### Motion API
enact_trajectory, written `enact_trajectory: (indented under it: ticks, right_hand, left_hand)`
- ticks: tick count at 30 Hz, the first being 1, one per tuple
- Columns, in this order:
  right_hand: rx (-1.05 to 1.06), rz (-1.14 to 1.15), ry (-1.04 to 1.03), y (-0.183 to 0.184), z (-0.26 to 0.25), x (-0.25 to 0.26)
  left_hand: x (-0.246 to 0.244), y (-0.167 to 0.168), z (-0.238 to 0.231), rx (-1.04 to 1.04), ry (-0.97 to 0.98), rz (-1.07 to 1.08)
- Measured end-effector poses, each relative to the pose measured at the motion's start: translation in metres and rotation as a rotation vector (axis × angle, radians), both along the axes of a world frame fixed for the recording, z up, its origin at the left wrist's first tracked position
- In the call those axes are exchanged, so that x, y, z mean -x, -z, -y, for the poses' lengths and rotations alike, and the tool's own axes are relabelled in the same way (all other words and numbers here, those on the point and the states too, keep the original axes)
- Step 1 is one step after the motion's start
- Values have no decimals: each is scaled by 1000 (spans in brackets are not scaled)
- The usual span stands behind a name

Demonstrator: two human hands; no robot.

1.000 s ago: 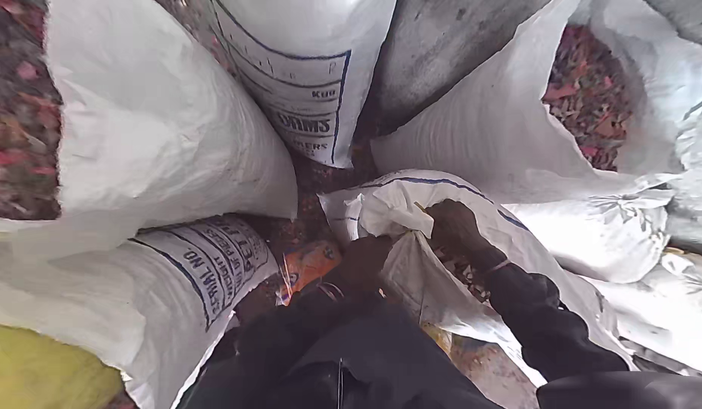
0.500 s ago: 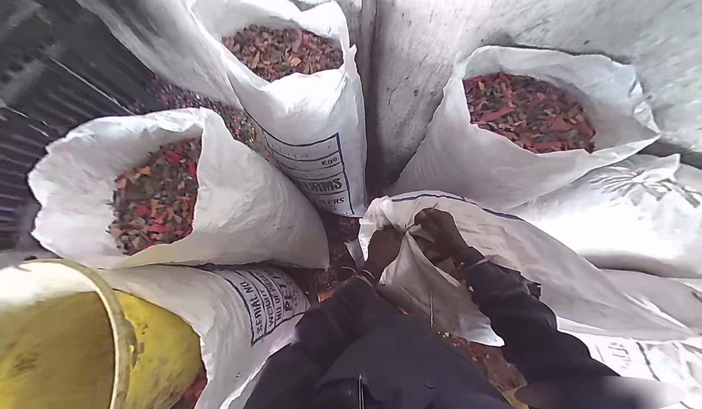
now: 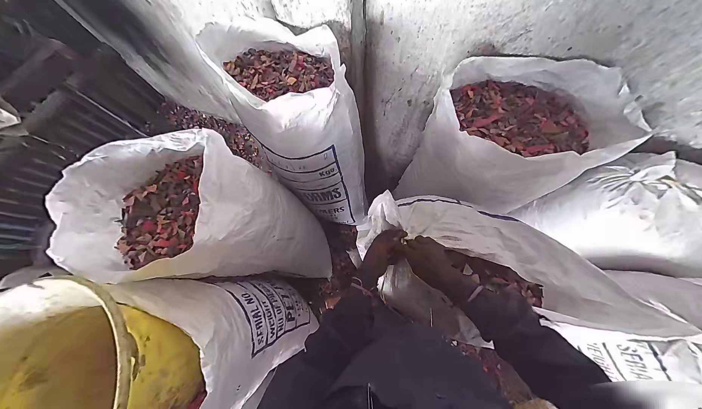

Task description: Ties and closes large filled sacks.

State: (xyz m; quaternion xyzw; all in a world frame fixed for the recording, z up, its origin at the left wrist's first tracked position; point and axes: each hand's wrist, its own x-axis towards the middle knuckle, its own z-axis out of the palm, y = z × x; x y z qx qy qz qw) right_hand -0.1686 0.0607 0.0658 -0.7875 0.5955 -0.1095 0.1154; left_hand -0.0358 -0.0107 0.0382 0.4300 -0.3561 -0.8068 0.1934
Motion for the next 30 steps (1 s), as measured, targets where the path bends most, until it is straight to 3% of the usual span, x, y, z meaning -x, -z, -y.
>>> enact_trajectory:
  ticks: [4, 8, 10, 14, 17, 21, 26, 30]
  right_hand:
    - [-364, -100, -164, -34, 35, 2]
    - [-296, -61, -278, -23, 74, 12]
    - [-301, 113, -219, -13, 81, 19]
    - [-508, 653, 206, 14, 76, 28]
    - [-349, 570, 130, 34, 74, 32]
    - [-164, 463, 23, 46, 66, 32]
    - [-96, 496, 73, 44, 64, 25]
    - [-145, 391, 49, 37, 74, 26]
  left_hand:
    - [-5, 2, 12, 199, 216, 117]
    - [-5, 11, 15, 265, 231, 144]
    - [-6, 14, 17, 239, 203, 81]
    - [-6, 9, 12, 221, 191, 123]
    - [-1, 10, 6, 337, 149, 213]
    - [17, 11, -12, 475, -50, 371]
    - [40, -6, -23, 530, -53, 795]
    - [54, 3, -30, 594, -173, 916]
